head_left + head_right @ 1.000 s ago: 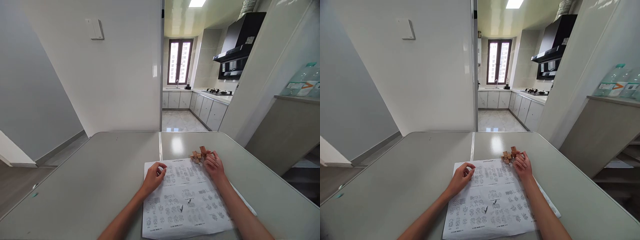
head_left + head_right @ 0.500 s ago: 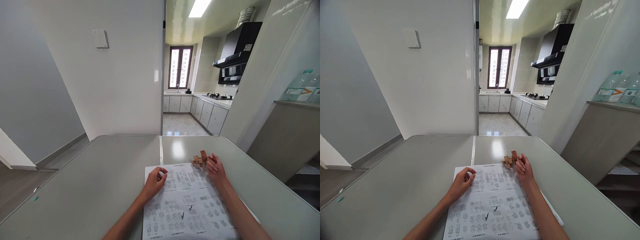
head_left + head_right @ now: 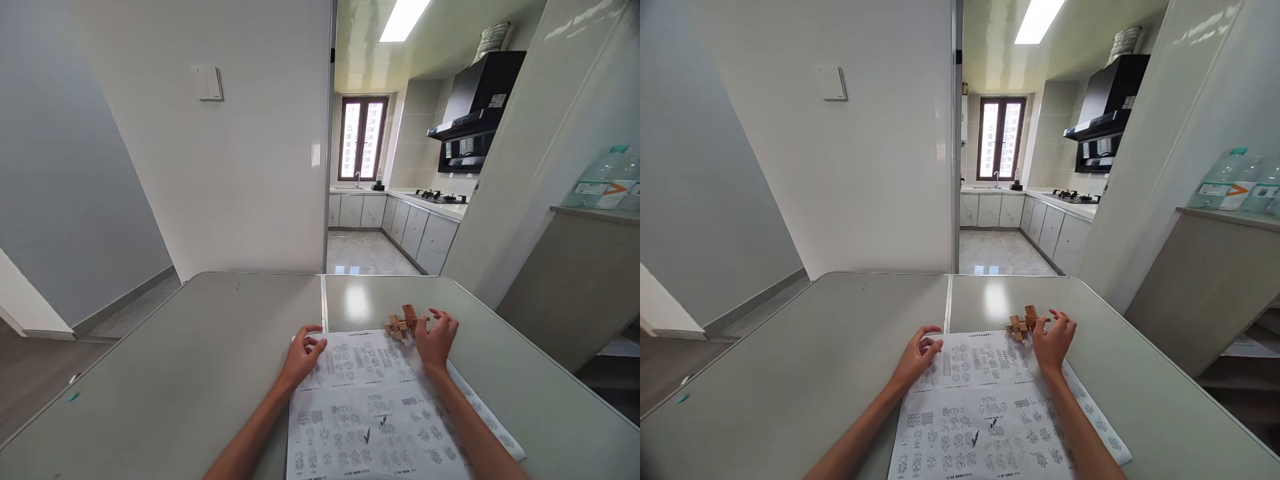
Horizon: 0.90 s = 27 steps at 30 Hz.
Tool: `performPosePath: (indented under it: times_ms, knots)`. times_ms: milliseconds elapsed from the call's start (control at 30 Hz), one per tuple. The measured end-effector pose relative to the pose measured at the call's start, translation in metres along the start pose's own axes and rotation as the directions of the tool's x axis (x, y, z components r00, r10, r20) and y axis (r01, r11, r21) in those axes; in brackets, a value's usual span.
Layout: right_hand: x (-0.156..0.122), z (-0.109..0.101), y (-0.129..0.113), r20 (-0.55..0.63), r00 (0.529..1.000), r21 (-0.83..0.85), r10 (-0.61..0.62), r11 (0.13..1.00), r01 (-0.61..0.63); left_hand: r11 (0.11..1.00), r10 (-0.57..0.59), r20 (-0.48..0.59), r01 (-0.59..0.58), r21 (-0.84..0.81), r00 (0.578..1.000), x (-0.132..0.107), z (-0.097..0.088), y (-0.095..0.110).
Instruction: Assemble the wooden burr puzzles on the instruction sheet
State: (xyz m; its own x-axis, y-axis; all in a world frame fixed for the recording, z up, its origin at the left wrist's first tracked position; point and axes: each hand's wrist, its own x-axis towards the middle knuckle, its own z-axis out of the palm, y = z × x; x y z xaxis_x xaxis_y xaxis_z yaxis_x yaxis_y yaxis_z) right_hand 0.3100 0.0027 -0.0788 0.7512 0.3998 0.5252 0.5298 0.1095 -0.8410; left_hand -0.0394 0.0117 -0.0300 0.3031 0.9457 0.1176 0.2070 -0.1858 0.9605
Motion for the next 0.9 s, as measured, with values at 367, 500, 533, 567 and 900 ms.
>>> performPosePath:
  times_ms: [367, 500, 533, 567, 900]
  knots:
    - [-0.005, 0.009, 0.026, 0.201, 0.977, -0.143, 0.063, 0.989, -0.034, 0.958, 0.207, -0.075, -0.187, 0.217, 0.976, 0.019, -0.012, -0.028]
    - [-0.003, 0.011, 0.028, 0.231, 0.962, -0.168, 0.143, 0.98, -0.105, 0.889, 0.226, -0.054, -0.183, 0.42, 0.973, 0.027, -0.009, -0.036]
    - [-0.002, 0.012, 0.028, 0.235, 0.958, -0.177, 0.162, 0.977, -0.122, 0.86, 0.236, -0.048, -0.185, 0.475, 0.971, 0.031, -0.008, -0.038]
    - [-0.002, 0.012, 0.028, 0.24, 0.954, -0.185, 0.179, 0.973, -0.136, 0.829, 0.242, -0.046, -0.182, 0.529, 0.969, 0.035, -0.008, -0.04]
    - [0.0, 0.007, 0.03, 0.254, 0.937, -0.207, 0.238, 0.96, -0.188, 0.789, 0.235, -0.246, -0.037, 0.613, 0.94, 0.078, -0.01, -0.049]
